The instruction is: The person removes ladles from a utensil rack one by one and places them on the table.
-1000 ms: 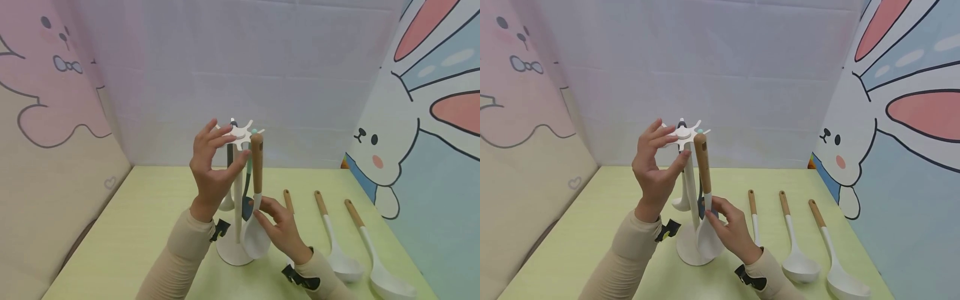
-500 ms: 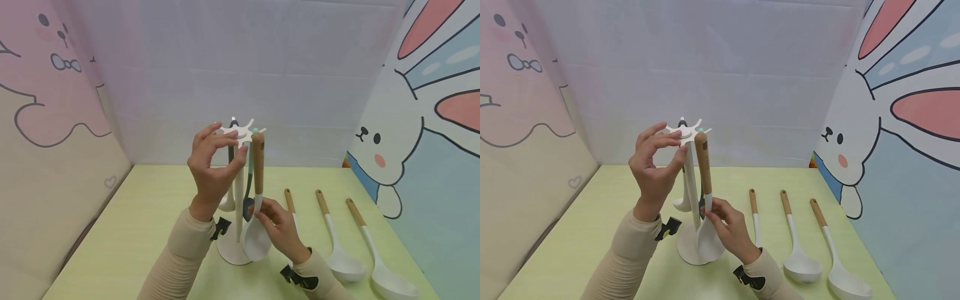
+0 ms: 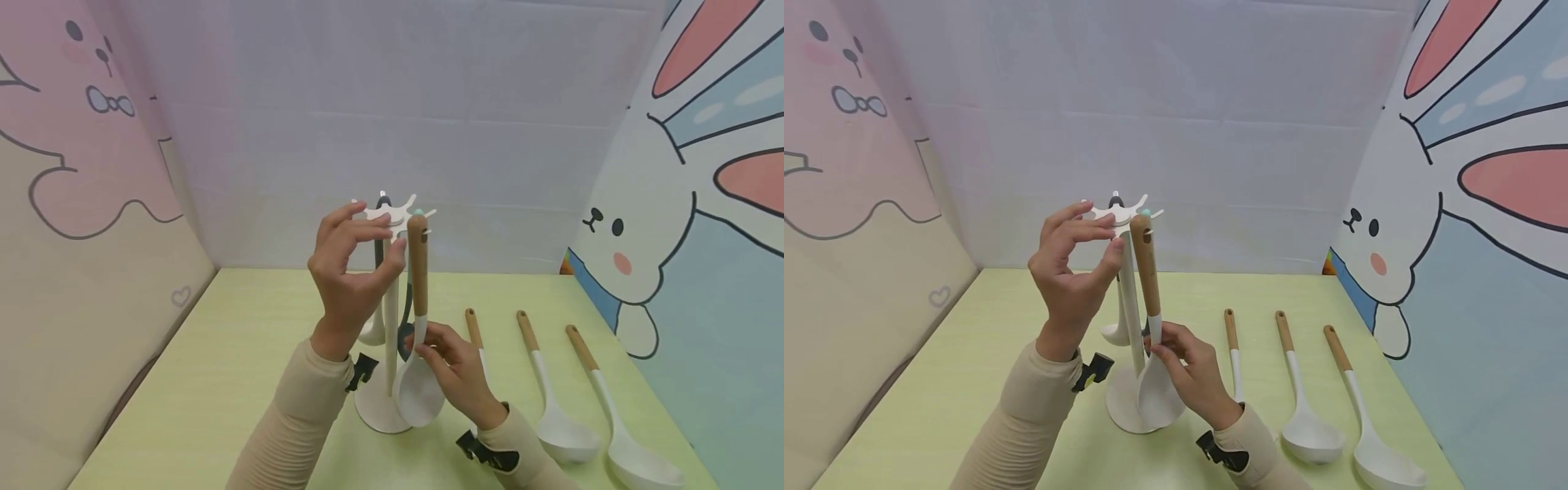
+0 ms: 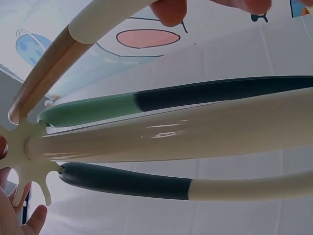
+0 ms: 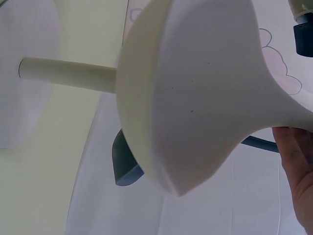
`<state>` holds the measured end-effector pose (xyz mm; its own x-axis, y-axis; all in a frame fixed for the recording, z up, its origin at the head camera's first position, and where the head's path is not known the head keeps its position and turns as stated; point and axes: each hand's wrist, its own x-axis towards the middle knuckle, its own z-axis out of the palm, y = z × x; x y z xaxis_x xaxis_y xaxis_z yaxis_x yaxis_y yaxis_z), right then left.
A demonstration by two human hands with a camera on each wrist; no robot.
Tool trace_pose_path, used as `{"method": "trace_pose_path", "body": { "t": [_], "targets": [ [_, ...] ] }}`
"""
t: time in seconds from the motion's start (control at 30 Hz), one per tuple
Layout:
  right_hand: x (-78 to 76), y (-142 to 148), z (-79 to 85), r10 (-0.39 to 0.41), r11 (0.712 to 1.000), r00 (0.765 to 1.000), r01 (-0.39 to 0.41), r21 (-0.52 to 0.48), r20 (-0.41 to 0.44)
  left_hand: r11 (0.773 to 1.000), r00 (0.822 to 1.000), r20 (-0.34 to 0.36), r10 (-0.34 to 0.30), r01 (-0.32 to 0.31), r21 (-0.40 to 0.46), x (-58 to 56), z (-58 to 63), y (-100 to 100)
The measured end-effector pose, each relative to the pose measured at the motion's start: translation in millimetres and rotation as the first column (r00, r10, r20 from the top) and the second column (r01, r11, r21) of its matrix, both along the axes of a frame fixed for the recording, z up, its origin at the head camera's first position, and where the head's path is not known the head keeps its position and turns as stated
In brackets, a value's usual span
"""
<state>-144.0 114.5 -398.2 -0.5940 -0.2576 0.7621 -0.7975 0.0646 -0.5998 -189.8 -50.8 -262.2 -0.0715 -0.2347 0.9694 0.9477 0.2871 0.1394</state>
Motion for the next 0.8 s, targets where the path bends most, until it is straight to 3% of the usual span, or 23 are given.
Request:
{"method": "trace_pose_path", "body": {
  "t": [0.33,0.8],
  "targets": [
    [1.2,-3.6,7.3,0.015,1.0,1.0,-0.015,-0.008,-0.002,1.0,1.0,-0.008,-0.014,0.014,0.008,-0.2,0.6,-2.6],
    [10.9,8.4,12.6,-0.037,0.999,0.999,0.037,0.017,-0.036,0.999,0.999,0.011,-0.038,0.038,-0.002,-0.3,2.2,-6.2]
  ]
}}
